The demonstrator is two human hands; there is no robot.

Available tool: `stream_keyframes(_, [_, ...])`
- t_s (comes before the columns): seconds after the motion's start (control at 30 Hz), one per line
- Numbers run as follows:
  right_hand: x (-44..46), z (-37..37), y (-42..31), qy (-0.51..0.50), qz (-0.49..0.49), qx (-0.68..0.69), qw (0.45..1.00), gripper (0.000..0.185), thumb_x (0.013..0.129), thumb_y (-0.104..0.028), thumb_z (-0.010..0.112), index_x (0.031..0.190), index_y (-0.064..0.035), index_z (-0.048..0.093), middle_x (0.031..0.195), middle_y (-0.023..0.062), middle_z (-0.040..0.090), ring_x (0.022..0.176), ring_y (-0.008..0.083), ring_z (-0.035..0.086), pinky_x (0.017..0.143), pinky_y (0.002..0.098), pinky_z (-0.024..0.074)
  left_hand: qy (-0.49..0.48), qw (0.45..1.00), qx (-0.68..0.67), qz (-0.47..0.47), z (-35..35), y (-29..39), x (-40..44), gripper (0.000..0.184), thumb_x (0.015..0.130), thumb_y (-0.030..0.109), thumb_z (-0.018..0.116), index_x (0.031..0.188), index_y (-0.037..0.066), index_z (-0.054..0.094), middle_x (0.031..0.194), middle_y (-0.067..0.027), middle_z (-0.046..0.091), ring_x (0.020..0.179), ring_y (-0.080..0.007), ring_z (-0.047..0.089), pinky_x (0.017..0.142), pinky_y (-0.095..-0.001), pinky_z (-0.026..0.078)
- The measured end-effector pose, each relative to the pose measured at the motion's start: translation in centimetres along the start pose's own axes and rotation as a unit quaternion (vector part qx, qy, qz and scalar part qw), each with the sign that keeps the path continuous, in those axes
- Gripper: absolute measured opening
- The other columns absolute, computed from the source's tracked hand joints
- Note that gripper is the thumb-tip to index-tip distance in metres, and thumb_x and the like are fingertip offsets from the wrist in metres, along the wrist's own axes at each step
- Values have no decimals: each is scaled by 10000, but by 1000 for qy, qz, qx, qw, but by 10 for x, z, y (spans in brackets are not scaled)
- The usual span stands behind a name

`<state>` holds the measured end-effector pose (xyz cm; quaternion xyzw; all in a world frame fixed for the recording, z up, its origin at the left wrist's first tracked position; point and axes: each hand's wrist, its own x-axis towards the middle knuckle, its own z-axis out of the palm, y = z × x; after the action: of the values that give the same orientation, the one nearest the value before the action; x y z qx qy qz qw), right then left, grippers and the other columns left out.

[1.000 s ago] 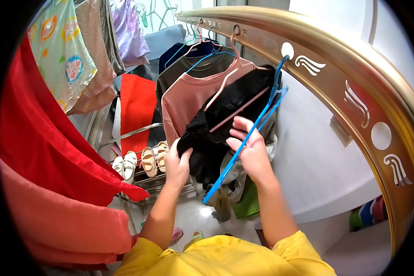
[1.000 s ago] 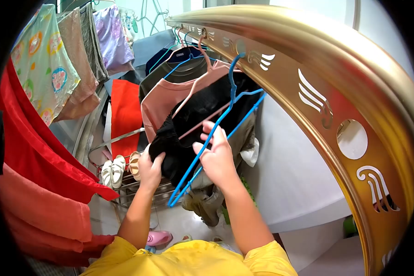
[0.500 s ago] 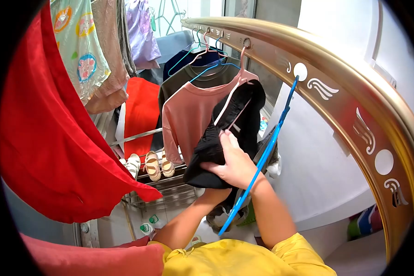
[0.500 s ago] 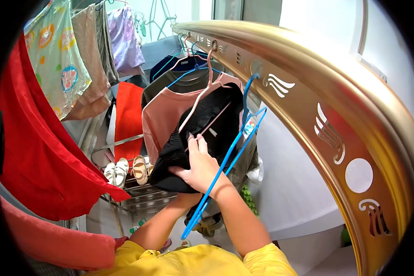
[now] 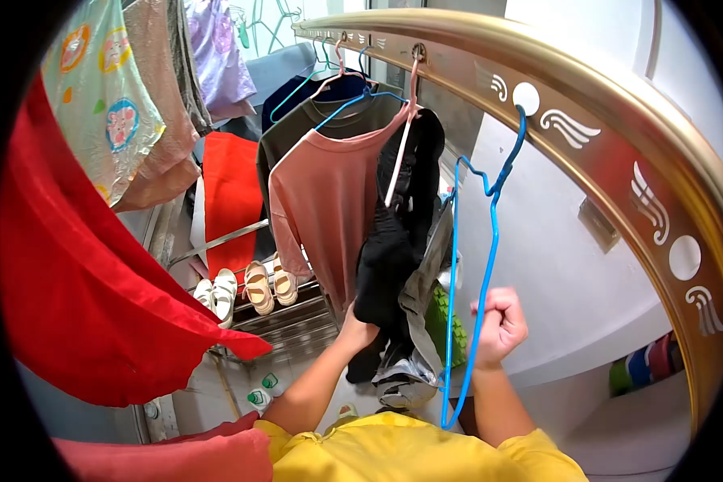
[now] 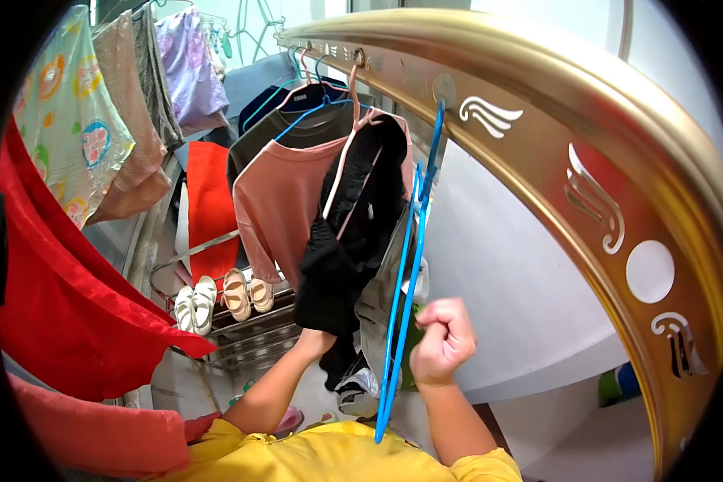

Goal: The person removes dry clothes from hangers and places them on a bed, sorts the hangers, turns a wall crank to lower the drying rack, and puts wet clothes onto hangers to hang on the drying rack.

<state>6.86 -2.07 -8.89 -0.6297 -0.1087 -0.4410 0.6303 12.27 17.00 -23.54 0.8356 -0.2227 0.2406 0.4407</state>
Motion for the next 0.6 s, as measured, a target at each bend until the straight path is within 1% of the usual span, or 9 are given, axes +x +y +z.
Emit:
stream_keyframes(0.1, [-49, -67, 64, -179, 198, -215, 940, 169, 737, 33, 414, 660, 3, 561, 600, 136, 545, 478, 186, 521, 517, 309, 459, -13, 986, -103, -131, -10, 0, 1, 406, 690, -4, 600, 1092, -8, 538, 1152, -174, 567, 982, -200, 547, 826, -316, 420])
stream_keyframes(0.13, [-75, -87, 87, -416, 197, -358, 812, 155, 747, -17, 443, 704, -6, 591, 647, 153, 577, 539, 229, 564, 565, 346, 479, -5, 974, -159, -164, -12, -6, 2, 358, 694, -6, 573, 1051, -16, 552, 1154, -186, 565, 969, -208, 552, 791, -326, 424])
stream_keyframes(0.17, [-100, -103, 98, -618, 177, -466, 608, 159, 758, -67, 471, 747, -15, 621, 694, 171, 608, 600, 271, 607, 613, 382, 499, 90, 990, 104, -42, 20, -65, -25, 320, 705, 1, 560, 1024, -24, 573, 1113, -194, 575, 962, -281, 559, 826, -356, 420])
stream_keyframes(0.27, [-175, -86, 73, -657, 75, -177, 729, 417, 834, -274, 535, 1164, -22, 504, 1101, 160, 560, 1006, 279, 552, 873, 368, 440, 145, 978, 146, -18, 1, -18, 3, 307, 728, -49, 537, 1032, -25, 577, 981, -218, 579, 934, -392, 537, 810, -423, 428])
stream_keyframes(0.3, [-136, -41, 21, -583, 141, -109, 793, 361, 820, -276, 595, 1095, -48, 541, 1022, 88, 601, 911, 257, 579, 809, 353, 456, 140, 979, 144, -21, 2, -20, 4, 307, 728, -49, 537, 1032, -25, 577, 981, -218, 579, 934, -392, 537, 810, -423, 428])
stream_keyframes(0.33, [-188, -30, 80, -631, 343, 95, 689, 492, 849, -347, 532, 1205, -19, 446, 1175, 129, 505, 1064, 254, 496, 915, 352, 400, 130, 983, 119, -47, 3, -22, 3, 314, 720, -56, 539, 1030, -27, 575, 986, -221, 578, 938, -395, 535, 819, -418, 428])
stream_keyframes(0.43, [-201, 26, 114, -551, 425, 141, 704, 549, 851, -332, 551, 1253, -4, 370, 1206, 139, 452, 1098, 232, 453, 949, 341, 364, 87, 987, 101, -89, -18, -13, 4, 319, 732, -32, 544, 1049, -27, 573, 1028, -221, 579, 977, -376, 541, 852, -418, 425])
stream_keyframes(0.53, [-154, 46, 119, -273, 421, 52, 864, 605, 861, -298, 560, 1327, -27, 284, 1300, 131, 380, 1167, 238, 404, 979, 348, 335, 107, 980, -74, -150, -47, -14, -1, 321, 761, -1, 539, 1080, -23, 568, 1069, -215, 582, 1020, -350, 546, 883, -412, 422])
stream_keyframes(0.6, [-100, 65, 114, -40, 331, 39, 942, 654, 868, -274, 566, 1376, -43, 226, 1363, 125, 331, 1213, 242, 371, 999, 353, 316, 25, 992, 24, -124, -80, -7, -2, 336, 779, 28, 526, 1111, -8, 558, 1116, -210, 569, 1076, -328, 525, 929, -363, 409])
